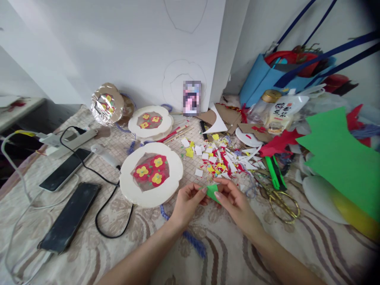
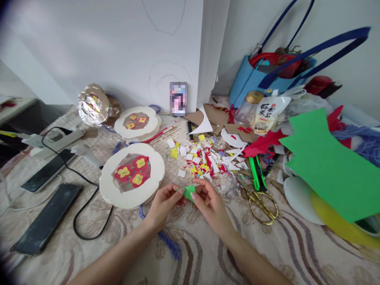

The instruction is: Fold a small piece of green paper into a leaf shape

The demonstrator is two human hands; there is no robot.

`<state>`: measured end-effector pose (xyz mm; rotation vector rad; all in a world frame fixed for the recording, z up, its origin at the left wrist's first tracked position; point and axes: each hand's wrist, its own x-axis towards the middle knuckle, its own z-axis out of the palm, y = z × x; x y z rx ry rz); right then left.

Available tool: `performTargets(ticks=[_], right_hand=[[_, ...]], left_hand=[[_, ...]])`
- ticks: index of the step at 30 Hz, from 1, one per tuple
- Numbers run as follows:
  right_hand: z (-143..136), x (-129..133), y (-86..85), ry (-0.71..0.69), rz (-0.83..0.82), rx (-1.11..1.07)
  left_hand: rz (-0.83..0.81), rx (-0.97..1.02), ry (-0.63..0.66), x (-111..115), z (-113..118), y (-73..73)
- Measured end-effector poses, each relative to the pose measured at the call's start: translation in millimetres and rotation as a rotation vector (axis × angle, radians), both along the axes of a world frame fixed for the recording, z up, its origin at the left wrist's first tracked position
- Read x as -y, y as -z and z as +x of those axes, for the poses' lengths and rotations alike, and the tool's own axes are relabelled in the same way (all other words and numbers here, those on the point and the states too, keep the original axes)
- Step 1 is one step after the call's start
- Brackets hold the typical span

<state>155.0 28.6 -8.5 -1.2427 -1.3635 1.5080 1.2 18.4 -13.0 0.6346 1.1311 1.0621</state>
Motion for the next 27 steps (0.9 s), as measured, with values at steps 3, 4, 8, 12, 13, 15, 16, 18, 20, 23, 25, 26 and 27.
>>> performTargets(ticks=[3, 4, 8, 12, 13, 15, 16, 18, 20, 23, 25, 26, 27], right_hand=[[0.3, 0.0, 0.9, -0.012, 0.020, 0.019], [0.5, 0.1, 1.0, -0.015, 0.029, 0.026], [2.5, 0.9, 0.7, -0.016, 0.052, 0.065], [7.5, -0.3, 1.8, -0.025, 0.141, 0.098], [9.1, -1.1, 2.3, -0.050, 0.183, 0.105], [12.1, -3.2, 3.1, -0.114, 0.277, 0.125], [13.2, -4.3, 3.3, -0.143, 0.325, 0.138], [14.4, -5.9, 3.0, -0.175, 0.415, 0.169], [14.2, -6.8, 2.2, -0.180, 0.472, 0.203], [12.6, -6.8, 1.5, -0.164, 0.483, 0.230], [11.8, -6.6, 2.1, -0.153, 0.462, 0.214], [11.5, -6.6, 2.7, -0.150, 0.443, 0.194], [11.3, -6.5, 3.5, -0.146, 0.419, 0.170]], left_hand=[[0.028, -0.034, 0.011, 0.6, 0.3, 1.0], [0.033, -0.033, 0.012, 0.7, 0.6, 1.2], [0.039, -0.023, 0.022, 0.7, 1.2, 1.0], [-0.031, 0.077, -0.020, -0.7, -0.1, -0.8], [-0.050, 0.116, -0.026, -1.0, -0.7, -1.2], [-0.064, 0.160, -0.016, -1.5, -1.7, -1.7], [-0.060, 0.162, -0.004, -1.6, -2.1, -1.9], [-0.046, 0.147, 0.025, -1.5, -2.6, -2.2], [-0.037, 0.137, 0.036, -1.3, -2.7, -2.5], [-0.015, 0.127, 0.022, -1.4, -2.6, -2.2], [0.017, 0.106, 0.016, -1.5, -2.5, -1.0], [0.037, 0.089, 0.017, -1.5, -2.3, -0.1], [0.057, 0.072, 0.019, -1.4, -2.1, 0.8]])
